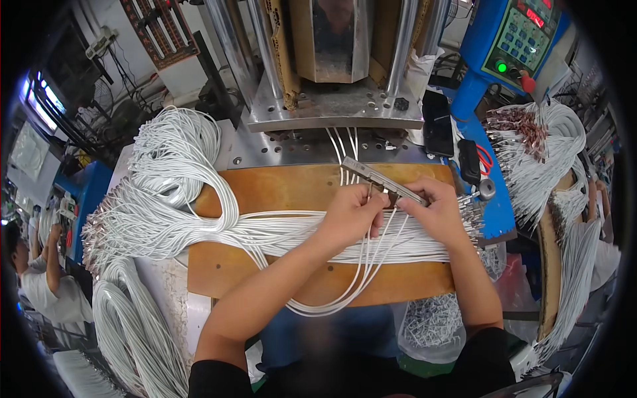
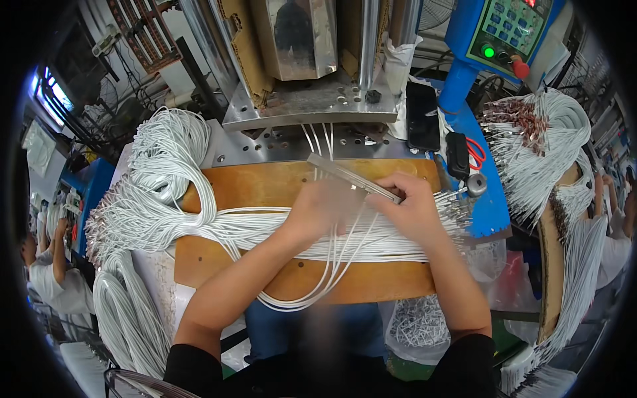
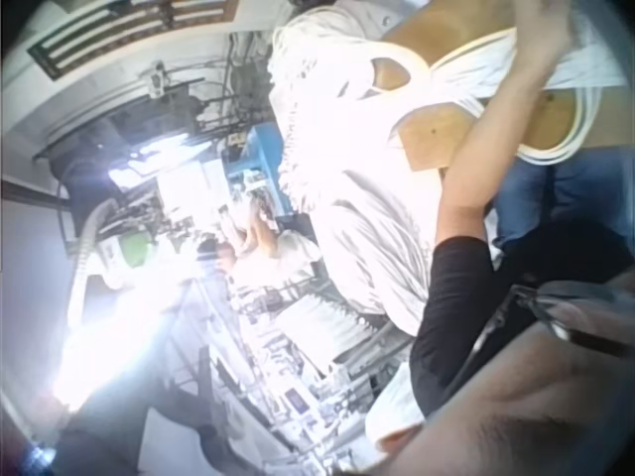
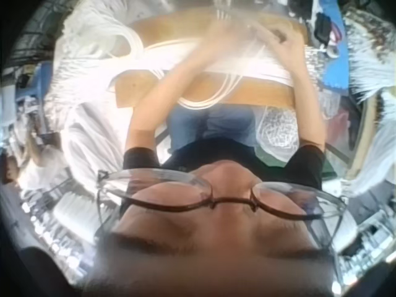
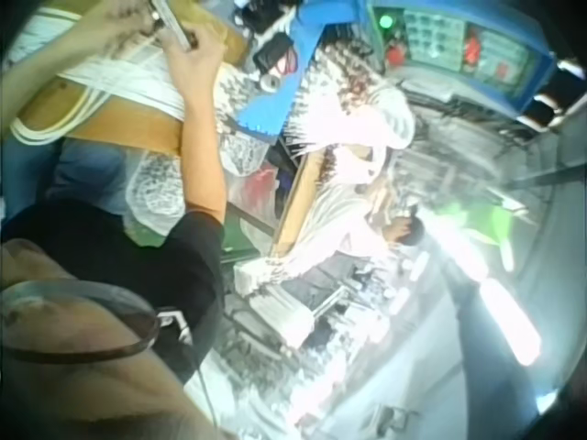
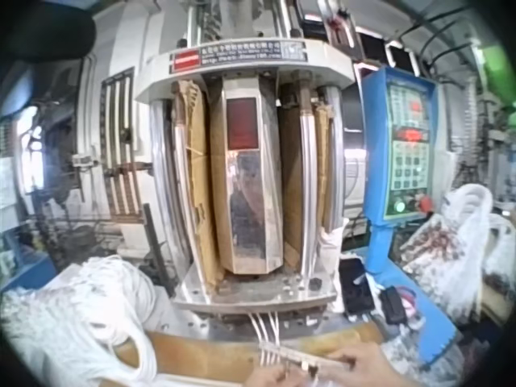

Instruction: The person inserts cable connectors into a metal fixture, places them into a molding machine to mold the ends, removes the cables, and trims excess plastic using scissors.

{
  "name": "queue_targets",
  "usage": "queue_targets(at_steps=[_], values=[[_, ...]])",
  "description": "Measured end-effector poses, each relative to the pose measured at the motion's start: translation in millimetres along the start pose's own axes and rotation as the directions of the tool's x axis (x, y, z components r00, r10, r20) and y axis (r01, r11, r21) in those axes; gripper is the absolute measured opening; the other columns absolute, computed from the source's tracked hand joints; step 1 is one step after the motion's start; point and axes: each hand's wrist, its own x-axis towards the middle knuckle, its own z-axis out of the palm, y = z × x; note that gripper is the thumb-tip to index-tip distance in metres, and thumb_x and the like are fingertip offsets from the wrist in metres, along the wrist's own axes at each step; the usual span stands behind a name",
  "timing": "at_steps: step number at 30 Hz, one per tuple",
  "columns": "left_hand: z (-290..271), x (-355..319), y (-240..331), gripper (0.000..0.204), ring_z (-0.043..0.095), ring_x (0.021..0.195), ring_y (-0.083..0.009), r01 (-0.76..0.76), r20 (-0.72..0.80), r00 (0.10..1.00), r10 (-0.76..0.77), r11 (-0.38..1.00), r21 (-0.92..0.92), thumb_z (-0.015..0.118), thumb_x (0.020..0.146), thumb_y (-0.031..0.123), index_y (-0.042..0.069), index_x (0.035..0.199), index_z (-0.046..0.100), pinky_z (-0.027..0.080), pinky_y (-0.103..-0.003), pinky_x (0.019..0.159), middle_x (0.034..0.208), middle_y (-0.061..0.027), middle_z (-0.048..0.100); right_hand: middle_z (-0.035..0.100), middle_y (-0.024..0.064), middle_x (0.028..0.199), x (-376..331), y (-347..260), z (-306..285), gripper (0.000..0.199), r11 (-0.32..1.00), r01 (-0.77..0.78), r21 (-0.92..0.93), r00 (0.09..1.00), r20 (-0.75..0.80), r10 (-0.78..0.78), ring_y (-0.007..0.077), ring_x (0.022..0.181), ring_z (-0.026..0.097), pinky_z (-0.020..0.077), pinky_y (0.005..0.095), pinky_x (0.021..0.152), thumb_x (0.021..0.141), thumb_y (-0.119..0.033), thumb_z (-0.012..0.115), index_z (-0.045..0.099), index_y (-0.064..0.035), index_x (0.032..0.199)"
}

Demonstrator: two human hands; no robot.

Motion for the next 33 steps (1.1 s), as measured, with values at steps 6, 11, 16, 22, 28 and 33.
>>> queue_targets(at_steps=[6, 11, 16, 22, 28, 33], values=[[-0.7, -8.1, 7.8, 0.020, 0.058, 0.051, -0.0123, -0.057, -0.117, 0.993, 0.031, 0.972, -0.228, 0.057, 0.093, 0.016, -0.001, 0.084, 0.059, 0.043, -0.024, 0.044, 0.064, -0.0059, 0.060, 0.068, 0.0059, 0.079, 1.5, 5.3, -6.0, 0.019, 0.908, -0.297, 0.296, 0.952, 0.019, 0.305, 0.0063, 0.069, 0.060, 0.0464, 0.0200, 0.061, 0.082, -0.008, 0.072, 0.067, 0.0046, 0.094], [-9.0, -6.3, 7.6, 0.017, 0.053, 0.044, -0.0131, -0.020, -0.107, 0.994, 0.002, 0.986, -0.165, 0.057, 0.088, 0.009, -0.004, 0.078, 0.060, 0.041, -0.026, 0.038, 0.061, -0.0073, 0.057, 0.068, 0.0067, 0.080, 1.0, 7.7, -7.5, 0.019, 0.909, -0.311, 0.279, 0.950, 0.083, 0.300, 0.0072, 0.070, 0.061, 0.0485, 0.0214, 0.063, 0.081, -0.008, 0.072, 0.066, 0.0053, 0.094], [-8.2, -3.2, -0.2, 0.014, 0.051, 0.042, -0.0130, -0.054, -0.124, 0.992, 0.036, 0.988, -0.142, 0.056, 0.087, 0.006, -0.004, 0.078, 0.060, 0.040, -0.026, 0.036, 0.060, -0.0065, 0.056, 0.067, 0.0047, 0.077, 0.3, -1.0, -5.2, 0.018, 0.960, -0.223, 0.170, 0.975, 0.055, 0.216, 0.0059, 0.068, 0.059, 0.0460, 0.0211, 0.060, 0.079, -0.009, 0.074, 0.068, 0.0044, 0.090], [-4.2, 3.5, -1.2, 0.012, 0.057, 0.054, -0.0132, -0.062, -0.066, 0.996, 0.056, 0.993, -0.096, 0.056, 0.088, 0.007, -0.004, 0.086, 0.061, 0.048, -0.027, 0.048, 0.070, -0.0075, 0.060, 0.067, 0.0036, 0.075, 0.7, 2.3, -10.5, 0.016, 0.980, -0.191, 0.048, 0.981, 0.055, 0.188, 0.0057, 0.065, 0.057, 0.0436, 0.0226, 0.058, 0.077, -0.009, 0.072, 0.069, 0.0032, 0.087], [-52.6, 2.6, 14.4, 0.021, 0.062, 0.082, -0.0160, -0.164, 0.017, 0.986, 0.163, 0.972, 0.166, 0.060, 0.088, 0.011, -0.002, 0.105, 0.059, 0.052, -0.032, 0.070, 0.094, -0.0086, 0.063, 0.065, 0.0127, 0.064, 11.8, -34.7, -33.8, 0.023, 0.898, -0.138, -0.419, 0.974, 0.109, 0.200, 0.0180, 0.059, 0.063, 0.0470, 0.0309, 0.056, 0.079, -0.021, 0.069, 0.070, 0.0026, 0.080], [-84.5, 21.1, 63.6, 0.028, 0.062, 0.086, -0.0189, 0.060, -0.175, 0.982, -0.075, 0.994, -0.088, 0.063, 0.086, 0.013, -0.002, 0.109, 0.056, 0.052, -0.033, 0.072, 0.097, -0.0107, 0.062, 0.063, 0.0223, 0.071, 79.2, -27.8, -12.3, 0.028, 0.736, 0.131, -0.664, 0.985, 0.172, -0.020, 0.0415, 0.072, 0.062, 0.0494, 0.0479, 0.068, 0.083, -0.026, 0.061, 0.065, -0.0003, 0.073]])
